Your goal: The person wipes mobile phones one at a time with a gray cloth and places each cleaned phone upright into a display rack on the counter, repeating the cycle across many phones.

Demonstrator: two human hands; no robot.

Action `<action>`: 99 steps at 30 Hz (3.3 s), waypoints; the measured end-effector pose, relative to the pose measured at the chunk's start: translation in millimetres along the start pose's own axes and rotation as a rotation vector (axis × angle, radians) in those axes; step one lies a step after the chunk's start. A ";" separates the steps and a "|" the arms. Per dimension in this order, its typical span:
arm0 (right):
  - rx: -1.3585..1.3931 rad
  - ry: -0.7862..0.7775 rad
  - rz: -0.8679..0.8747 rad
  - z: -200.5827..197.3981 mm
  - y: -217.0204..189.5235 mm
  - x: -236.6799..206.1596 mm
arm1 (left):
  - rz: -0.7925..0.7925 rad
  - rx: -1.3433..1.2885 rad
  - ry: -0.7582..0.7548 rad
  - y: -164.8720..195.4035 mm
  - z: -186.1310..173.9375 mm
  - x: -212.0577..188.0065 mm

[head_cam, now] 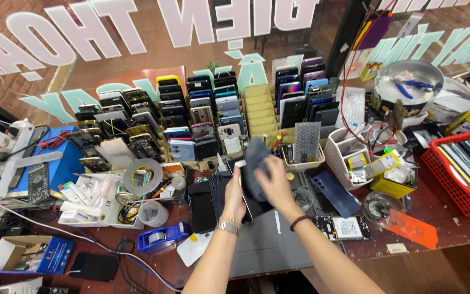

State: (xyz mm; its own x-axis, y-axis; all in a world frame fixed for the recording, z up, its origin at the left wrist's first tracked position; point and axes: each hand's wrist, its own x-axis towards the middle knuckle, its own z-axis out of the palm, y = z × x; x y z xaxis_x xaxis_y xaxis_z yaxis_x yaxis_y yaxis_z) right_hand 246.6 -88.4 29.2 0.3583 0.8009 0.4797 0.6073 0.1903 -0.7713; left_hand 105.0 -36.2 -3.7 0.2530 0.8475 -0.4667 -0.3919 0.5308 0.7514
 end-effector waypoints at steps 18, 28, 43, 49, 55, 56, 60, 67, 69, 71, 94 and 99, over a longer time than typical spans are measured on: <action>-0.404 -0.587 0.030 -35.5 33.8 -67.6 | 0.002 -0.259 0.030 36.3 -17.9 16.1; 0.253 -0.343 0.216 -45.0 28.4 126.3 | 0.223 0.503 -0.286 81.9 38.6 37.8; -0.135 -0.417 -0.304 -37.1 11.3 299.2 | 0.497 0.519 -0.139 119.8 95.7 144.9; -0.124 -0.409 -0.156 -6.6 16.1 303.3 | 0.414 0.490 -0.162 130.1 97.6 161.7; -0.173 -0.540 -0.064 16.3 31.3 300.5 | 0.322 0.538 -0.140 131.4 94.7 171.8; -0.199 -0.563 -0.040 20.3 35.3 300.1 | 0.363 0.516 -0.169 129.3 93.3 173.2; -0.281 -0.599 -0.054 39.0 52.1 299.6 | 0.301 0.564 -0.129 117.1 85.8 177.5; -0.426 -0.477 -0.201 42.4 54.1 293.0 | 0.322 0.574 -0.120 96.0 75.7 175.9; -0.485 -0.377 -0.355 36.0 41.7 287.0 | 0.359 0.501 -0.159 91.5 67.4 169.9; -0.486 -0.289 -0.441 28.3 26.0 279.0 | 0.391 0.331 -0.241 88.5 57.2 154.1; -0.403 -0.907 -0.070 22.0 -9.5 22.6 | 0.240 1.565 0.526 8.0 -83.1 4.9; -0.702 -1.047 0.036 -0.8 -2.6 -36.9 | 0.208 1.635 0.516 5.4 -51.3 -17.5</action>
State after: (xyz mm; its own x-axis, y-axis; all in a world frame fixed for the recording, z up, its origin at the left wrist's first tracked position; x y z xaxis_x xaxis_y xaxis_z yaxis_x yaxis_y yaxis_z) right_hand 232.4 -118.8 13.8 -0.1544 0.9257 -0.3452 0.9692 0.0741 -0.2349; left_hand 53.0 -47.8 -15.4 -0.0965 0.9837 -0.1519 0.9370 0.1413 0.3195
